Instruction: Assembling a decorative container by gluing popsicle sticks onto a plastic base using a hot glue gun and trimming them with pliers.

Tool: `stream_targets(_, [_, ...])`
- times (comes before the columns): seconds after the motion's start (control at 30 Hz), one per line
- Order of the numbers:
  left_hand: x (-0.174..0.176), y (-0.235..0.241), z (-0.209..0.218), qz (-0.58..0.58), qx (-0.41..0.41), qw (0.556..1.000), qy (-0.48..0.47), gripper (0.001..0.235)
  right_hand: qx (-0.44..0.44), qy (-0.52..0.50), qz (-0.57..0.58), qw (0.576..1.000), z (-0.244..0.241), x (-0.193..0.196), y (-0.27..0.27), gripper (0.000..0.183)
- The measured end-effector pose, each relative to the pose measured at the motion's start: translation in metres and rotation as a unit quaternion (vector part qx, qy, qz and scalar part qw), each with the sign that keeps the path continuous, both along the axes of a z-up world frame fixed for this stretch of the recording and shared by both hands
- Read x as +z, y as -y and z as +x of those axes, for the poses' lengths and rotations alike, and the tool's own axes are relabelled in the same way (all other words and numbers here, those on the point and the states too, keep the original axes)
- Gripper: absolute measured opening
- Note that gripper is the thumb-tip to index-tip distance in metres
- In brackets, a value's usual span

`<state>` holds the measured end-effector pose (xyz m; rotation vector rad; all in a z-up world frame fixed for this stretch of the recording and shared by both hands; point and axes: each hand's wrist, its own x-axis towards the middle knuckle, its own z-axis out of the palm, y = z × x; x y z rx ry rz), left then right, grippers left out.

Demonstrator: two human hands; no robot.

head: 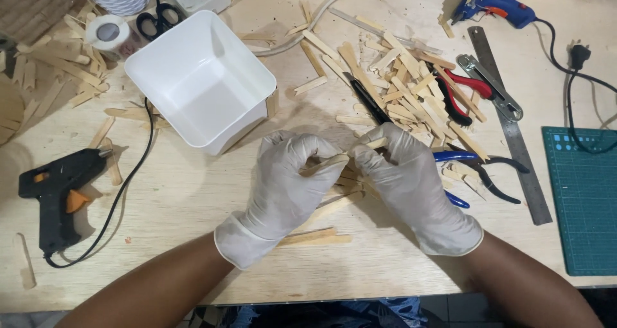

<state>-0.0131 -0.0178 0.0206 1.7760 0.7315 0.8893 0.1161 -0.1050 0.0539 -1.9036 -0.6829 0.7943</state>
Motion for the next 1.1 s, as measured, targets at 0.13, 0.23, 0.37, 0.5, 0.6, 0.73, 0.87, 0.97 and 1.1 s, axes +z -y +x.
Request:
stream_targets(0.13, [-0.012, 0.005, 0.003, 0.037, 0.04, 0.999, -0.002, 0.016, 0.034, 0.233, 0.088, 0.968, 0.006, -0.034, 0.009, 0.01])
stream_targets(0.23, [-0.002, 0.009, 0.002, 0.026, 0.06, 0.998, -0.018, 0.013, 0.081, 0.551, 0.209, 0.804, 0.018, -0.047, 0.014, 0.013])
stream_targets(0.37, [0.014, 0.007, 0.002, -0.074, 0.046, 0.996, -0.02, 0.007, 0.067, 0.479, 0.254, 0.838, 0.045, -0.041, 0.007, 0.013])
stream_targets(0.5, [0.007, 0.0, 0.008, -0.229, 0.052, 0.972, 0.023, 0.009, 0.038, 0.544, 0.214, 0.811, 0.066, -0.02, -0.004, 0.016])
stream_targets(0.6, [0.003, -0.017, 0.006, -0.223, 0.037, 0.973, 0.046, 0.011, 0.066, 0.611, 0.093, 0.784, 0.092, -0.037, -0.002, 0.013])
stream_targets(0.73, [-0.009, -0.033, 0.001, -0.21, 0.045, 0.974, 0.078, 0.01, 0.07, 0.637, 0.048, 0.766, 0.091, -0.044, -0.005, 0.011])
stream_targets(0.87, [-0.002, -0.032, -0.001, -0.234, 0.056, 0.965, 0.099, 0.012, 0.092, 0.611, 0.077, 0.783, 0.094, -0.053, -0.008, 0.015])
stream_targets(0.97, [0.01, -0.03, 0.001, -0.259, 0.054, 0.961, 0.079, 0.008, 0.115, 0.523, 0.099, 0.839, 0.095, -0.064, -0.012, 0.017])
stream_targets(1.1, [0.059, -0.022, -0.008, -0.348, 0.019, 0.937, 0.017, 0.022, 0.097, 0.359, 0.06, 0.926, 0.066, -0.047, -0.012, 0.021])
